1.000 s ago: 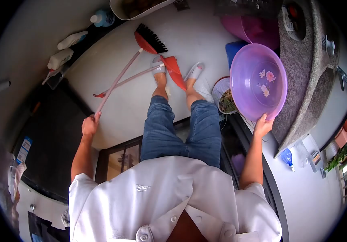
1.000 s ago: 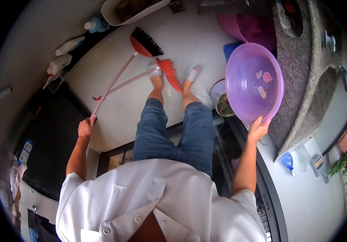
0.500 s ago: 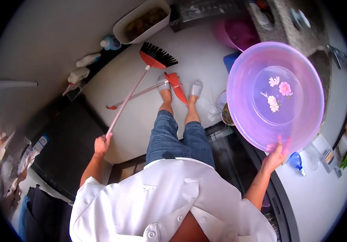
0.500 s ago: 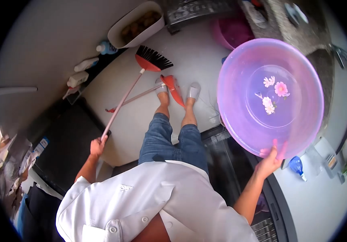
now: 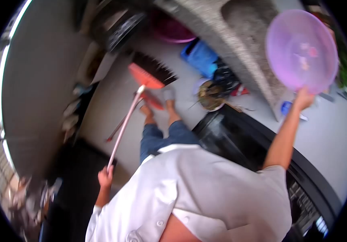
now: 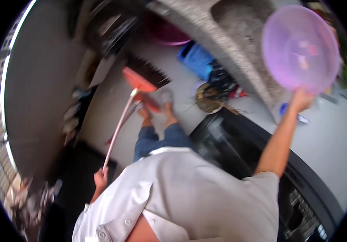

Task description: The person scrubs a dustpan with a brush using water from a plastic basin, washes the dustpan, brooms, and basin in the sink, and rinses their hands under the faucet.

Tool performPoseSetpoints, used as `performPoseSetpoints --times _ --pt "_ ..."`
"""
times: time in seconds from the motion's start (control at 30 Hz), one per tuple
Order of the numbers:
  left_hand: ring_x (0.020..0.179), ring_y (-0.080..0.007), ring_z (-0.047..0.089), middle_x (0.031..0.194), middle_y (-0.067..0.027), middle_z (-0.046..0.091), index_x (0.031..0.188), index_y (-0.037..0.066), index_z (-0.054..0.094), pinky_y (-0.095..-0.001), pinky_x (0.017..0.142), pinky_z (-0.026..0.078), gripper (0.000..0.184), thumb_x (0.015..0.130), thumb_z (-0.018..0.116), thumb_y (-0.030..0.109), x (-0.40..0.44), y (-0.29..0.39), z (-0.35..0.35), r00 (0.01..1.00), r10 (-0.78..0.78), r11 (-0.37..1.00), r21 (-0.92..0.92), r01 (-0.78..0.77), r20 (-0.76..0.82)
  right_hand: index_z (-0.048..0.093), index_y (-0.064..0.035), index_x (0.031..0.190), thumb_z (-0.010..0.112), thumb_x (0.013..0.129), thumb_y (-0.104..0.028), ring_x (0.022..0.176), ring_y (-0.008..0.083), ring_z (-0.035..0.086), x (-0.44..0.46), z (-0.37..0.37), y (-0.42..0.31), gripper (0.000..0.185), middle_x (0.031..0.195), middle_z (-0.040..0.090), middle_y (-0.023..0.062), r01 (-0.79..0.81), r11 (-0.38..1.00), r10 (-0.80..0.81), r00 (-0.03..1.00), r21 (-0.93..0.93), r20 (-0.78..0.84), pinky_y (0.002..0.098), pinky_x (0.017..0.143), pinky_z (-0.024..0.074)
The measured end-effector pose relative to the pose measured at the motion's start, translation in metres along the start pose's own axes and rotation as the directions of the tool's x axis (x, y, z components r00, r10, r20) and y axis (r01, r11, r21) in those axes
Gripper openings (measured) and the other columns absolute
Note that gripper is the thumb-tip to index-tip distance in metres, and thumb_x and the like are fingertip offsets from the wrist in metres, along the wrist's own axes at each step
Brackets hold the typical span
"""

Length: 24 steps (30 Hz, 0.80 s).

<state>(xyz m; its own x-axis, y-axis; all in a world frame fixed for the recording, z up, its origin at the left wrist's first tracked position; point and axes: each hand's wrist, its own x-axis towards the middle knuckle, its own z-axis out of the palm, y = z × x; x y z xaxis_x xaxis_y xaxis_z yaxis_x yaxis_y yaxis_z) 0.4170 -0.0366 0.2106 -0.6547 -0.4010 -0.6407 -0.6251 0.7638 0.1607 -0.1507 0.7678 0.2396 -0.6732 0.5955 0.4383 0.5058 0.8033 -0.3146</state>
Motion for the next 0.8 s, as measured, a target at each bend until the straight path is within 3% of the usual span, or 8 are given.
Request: performPoseSetpoints --times 0.17,0.33,0.43,0.5,0.57,0.63,0.7,0.8 --pt "0.055 -0.0435 0.058 0.057 -0.0223 0.055 0.067 0.002 0.054 -0.0452 0.048 0.043 0.048 0.093 0.068 0.04 0.002 0.022 -0.012 0.999 0.008 0.999 0.044 -0.006 -0.032 0.056 -0.0107 0.135 0.052 0.086 -0.044 0.103 0.0473 0.064 0.028 0.038 0.005 0.059 0.107 0.07 0.0269 0.199 0.947 -0.185 0.979 -0.253 0.08 0.0545 0.092 0.0481" --pt "0.055 -0.0443 0.058 0.057 -0.0227 0.054 0.066 0.003 0.052 -0.046 0.048 0.042 0.048 0.093 0.067 0.04 -0.002 -0.018 -0.016 0.995 0.095 0.995 0.036 -0.094 -0.033 0.05 -0.0072 0.14 0.051 0.086 -0.041 0.104 0.0482 0.065 0.012 0.056 -0.009 0.064 0.108 0.07 0.0261 0.218 0.89 -0.17 0.974 -0.4 0.152 0.0528 0.095 0.048" --pt "0.056 -0.0447 0.058 0.057 -0.023 0.054 0.066 0.003 0.052 -0.0464 0.048 0.043 0.049 0.093 0.067 0.041 -0.011 -0.001 -0.025 0.997 0.08 0.996 0.043 -0.079 -0.018 0.05 -0.0043 0.136 0.058 0.084 -0.036 0.095 0.0482 0.067 0.025 0.103 0.021 0.062 0.113 0.068 0.0279 0.075 0.924 0.018 0.971 -0.375 0.239 0.054 0.084 0.0529" --pt "0.056 -0.0443 0.058 0.058 -0.0229 0.054 0.066 0.003 0.052 -0.0462 0.048 0.043 0.048 0.093 0.067 0.04 -0.015 0.004 -0.026 0.996 0.084 0.996 0.039 -0.083 -0.025 0.053 -0.0012 0.13 0.061 0.083 -0.026 0.087 0.044 0.067 0.018 0.11 0.014 0.054 0.108 0.066 0.0255 -0.377 0.921 0.327 0.887 0.1 0.326 0.053 0.072 0.0545" --pt "0.056 -0.044 0.058 0.058 -0.0227 0.054 0.066 0.003 0.052 -0.046 0.048 0.043 0.048 0.092 0.068 0.04 -0.023 0.006 -0.03 0.995 0.09 0.995 0.056 -0.088 -0.04 0.054 0.0 0.124 0.062 0.082 -0.017 0.079 0.0398 0.066 0.014 0.115 0.022 0.046 0.104 0.064 0.0229 -0.673 0.647 0.496 0.728 0.357 0.473 0.0515 0.063 0.0551" --pt "0.056 -0.0436 0.058 0.058 -0.0226 0.055 0.065 0.003 0.052 -0.046 0.048 0.043 0.048 0.091 0.069 0.039 -0.023 0.009 -0.032 0.992 0.108 0.991 0.083 -0.102 -0.062 0.054 -0.0008 0.118 0.063 0.081 -0.008 0.074 0.0357 0.064 0.024 0.136 0.066 0.039 0.1 0.06 0.0199 -0.817 0.393 0.573 0.576 0.422 0.583 0.0494 0.056 0.0547" --pt "0.056 -0.0435 0.058 0.059 -0.0225 0.055 0.064 0.003 0.052 -0.0463 0.049 0.043 0.049 0.09 0.07 0.04 -0.019 0.019 -0.038 0.993 0.081 0.995 0.059 -0.076 -0.084 0.054 0.0074 0.107 0.059 0.082 -0.006 0.071 0.0312 0.064 0.012 0.123 0.078 0.029 0.102 0.059 0.0211 -0.856 0.32 0.481 0.516 0.407 0.708 0.0425 0.045 0.0565" --pt "0.057 -0.0438 0.058 0.058 -0.0217 0.056 0.065 0.002 0.054 -0.0477 0.051 0.044 0.05 0.09 0.071 0.043 -0.01 0.018 -0.045 0.992 0.072 0.996 0.062 -0.066 -0.106 0.053 0.0057 0.112 0.055 0.083 0.002 0.079 0.0295 0.065 0.002 0.059 0.056 0.029 0.104 0.06 0.0186 -0.83 0.187 0.336 0.556 0.525 0.76 0.0398 0.054 0.0577"
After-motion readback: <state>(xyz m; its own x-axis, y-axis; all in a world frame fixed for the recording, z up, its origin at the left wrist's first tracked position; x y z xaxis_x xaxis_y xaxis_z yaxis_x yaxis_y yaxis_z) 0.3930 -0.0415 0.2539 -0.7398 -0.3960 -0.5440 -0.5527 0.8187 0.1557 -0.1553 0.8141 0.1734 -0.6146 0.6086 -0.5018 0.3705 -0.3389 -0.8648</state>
